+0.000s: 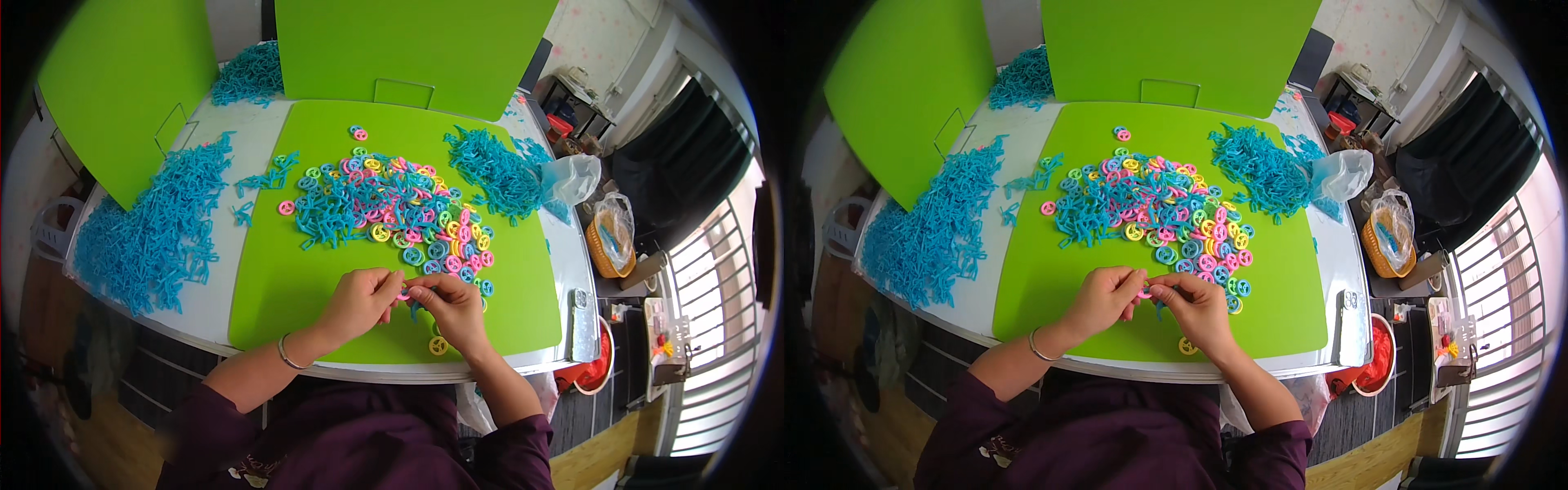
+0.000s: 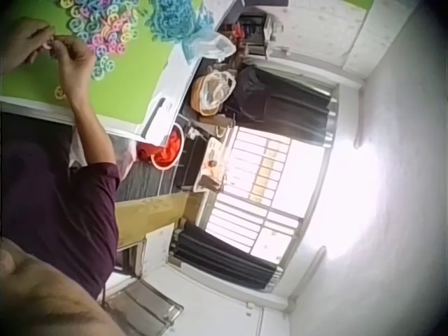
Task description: The recorder is picking up and connecting small colorful circular plastic toy parts on a green surface.
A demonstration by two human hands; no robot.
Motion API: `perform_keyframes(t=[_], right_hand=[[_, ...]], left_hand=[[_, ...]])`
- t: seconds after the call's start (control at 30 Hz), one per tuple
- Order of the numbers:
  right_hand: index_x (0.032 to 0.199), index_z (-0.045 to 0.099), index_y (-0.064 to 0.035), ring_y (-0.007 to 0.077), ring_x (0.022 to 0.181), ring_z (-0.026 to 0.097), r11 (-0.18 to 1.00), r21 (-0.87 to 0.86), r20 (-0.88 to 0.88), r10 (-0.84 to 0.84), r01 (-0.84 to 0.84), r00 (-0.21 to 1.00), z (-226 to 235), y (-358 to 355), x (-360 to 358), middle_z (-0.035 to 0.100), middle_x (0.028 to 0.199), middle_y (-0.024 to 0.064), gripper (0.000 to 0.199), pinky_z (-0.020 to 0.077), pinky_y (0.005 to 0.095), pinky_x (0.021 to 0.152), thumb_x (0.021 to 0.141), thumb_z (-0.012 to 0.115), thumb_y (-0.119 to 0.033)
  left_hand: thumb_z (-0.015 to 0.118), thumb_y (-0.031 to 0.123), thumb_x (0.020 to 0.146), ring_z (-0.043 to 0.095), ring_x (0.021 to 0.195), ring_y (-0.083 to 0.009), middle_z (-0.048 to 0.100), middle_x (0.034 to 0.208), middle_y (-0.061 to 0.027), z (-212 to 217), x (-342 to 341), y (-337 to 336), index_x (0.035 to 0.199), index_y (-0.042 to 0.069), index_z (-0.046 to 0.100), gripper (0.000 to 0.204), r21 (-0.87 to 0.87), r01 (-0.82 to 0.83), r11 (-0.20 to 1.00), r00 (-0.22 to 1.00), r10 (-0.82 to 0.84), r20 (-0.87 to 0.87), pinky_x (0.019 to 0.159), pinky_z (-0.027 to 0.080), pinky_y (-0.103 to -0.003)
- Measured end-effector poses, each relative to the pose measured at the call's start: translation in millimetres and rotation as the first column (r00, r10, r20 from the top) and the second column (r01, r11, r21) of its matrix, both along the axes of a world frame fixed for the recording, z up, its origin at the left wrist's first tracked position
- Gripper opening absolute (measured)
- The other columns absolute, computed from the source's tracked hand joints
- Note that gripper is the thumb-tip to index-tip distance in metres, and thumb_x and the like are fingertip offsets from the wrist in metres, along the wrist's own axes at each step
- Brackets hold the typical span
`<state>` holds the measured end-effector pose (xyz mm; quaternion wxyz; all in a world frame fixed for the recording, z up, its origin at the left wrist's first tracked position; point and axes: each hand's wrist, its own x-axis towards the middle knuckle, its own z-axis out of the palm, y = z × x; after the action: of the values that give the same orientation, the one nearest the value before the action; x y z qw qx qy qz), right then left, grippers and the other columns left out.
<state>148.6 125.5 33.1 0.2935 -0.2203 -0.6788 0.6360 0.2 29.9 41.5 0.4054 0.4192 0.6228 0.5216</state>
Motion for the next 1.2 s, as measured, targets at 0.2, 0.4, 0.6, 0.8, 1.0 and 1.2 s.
perform_keyframes(t=[0.2,0.4,0.6,0.8,1.0,1.2], right_hand=[[0.095,0.065,0.0040,0.0090,0.071,0.062,0.988,-0.135,-0.009,-0.077,0.075,0.997,2,-6,-3,0.067,0.080,0.0062,0.015,0.0497,0.0222,0.066,0.088,0.064,-0.009],[0.096,0.065,0.0039,0.0092,0.069,0.062,0.965,-0.219,-0.113,-0.169,0.141,0.979,-2,-10,-4,0.067,0.080,0.0056,0.015,0.0495,0.0224,0.063,0.089,0.062,-0.009],[0.096,0.065,0.0033,0.0089,0.067,0.062,0.981,0.002,-0.113,-0.195,0.196,0.974,-4,-18,-7,0.067,0.079,0.0062,0.013,0.0481,0.0211,0.061,0.088,0.063,-0.007],[0.096,0.061,0.0033,0.0151,0.063,0.063,0.943,-0.331,-0.007,-0.029,0.025,1.000,8,0,-4,0.065,0.079,0.0086,0.016,0.0500,0.0245,0.056,0.091,0.059,-0.012],[0.107,0.054,0.0006,0.0171,0.062,0.063,0.955,-0.297,-0.024,-0.037,0.028,0.999,5,5,-3,0.062,0.075,0.0079,0.019,0.0511,0.0278,0.055,0.093,0.056,-0.012],[0.127,0.047,-0.0076,0.0214,0.079,0.066,0.963,-0.254,-0.062,0.076,-0.090,0.995,18,9,10,0.065,0.097,0.0133,0.040,0.0547,0.0328,0.071,0.089,0.059,-0.008]], left_hand=[[0.049,0.027,0.097,0.051,0.046,-0.0055,0.053,0.057,-0.0001,-7,10,0,0.071,0.002,0.056,0.037,0.080,-0.053,0.995,0.996,0.047,0.074,0.042,0.039,-0.021],[0.048,0.026,0.098,0.049,0.046,-0.0055,0.054,0.059,-0.0003,-7,17,0,0.072,0.002,0.056,0.036,0.102,-0.070,0.992,0.957,0.038,0.288,0.043,0.040,-0.021],[0.046,0.026,0.098,0.051,0.046,-0.0056,0.054,0.059,-0.0004,-11,15,-1,0.074,0.001,0.056,0.037,0.196,-0.120,0.973,0.991,0.127,-0.027,0.043,0.040,-0.021],[0.051,0.026,0.096,0.053,0.049,-0.0062,0.055,0.062,-0.0015,1,-2,2,0.074,0.000,0.056,0.034,-0.026,-0.023,0.999,0.999,0.024,0.033,0.045,0.042,-0.021],[0.058,0.023,0.093,0.057,0.061,-0.0070,0.061,0.068,-0.0003,1,-1,6,0.090,0.000,0.064,0.024,0.333,0.023,0.942,0.981,0.044,-0.191,0.057,0.045,-0.022],[0.063,0.030,0.089,0.055,0.061,-0.0053,0.067,0.078,-0.0014,0,-21,4,0.093,0.004,0.067,0.027,0.079,0.079,0.994,0.988,-0.088,0.123,0.056,0.043,-0.019]])
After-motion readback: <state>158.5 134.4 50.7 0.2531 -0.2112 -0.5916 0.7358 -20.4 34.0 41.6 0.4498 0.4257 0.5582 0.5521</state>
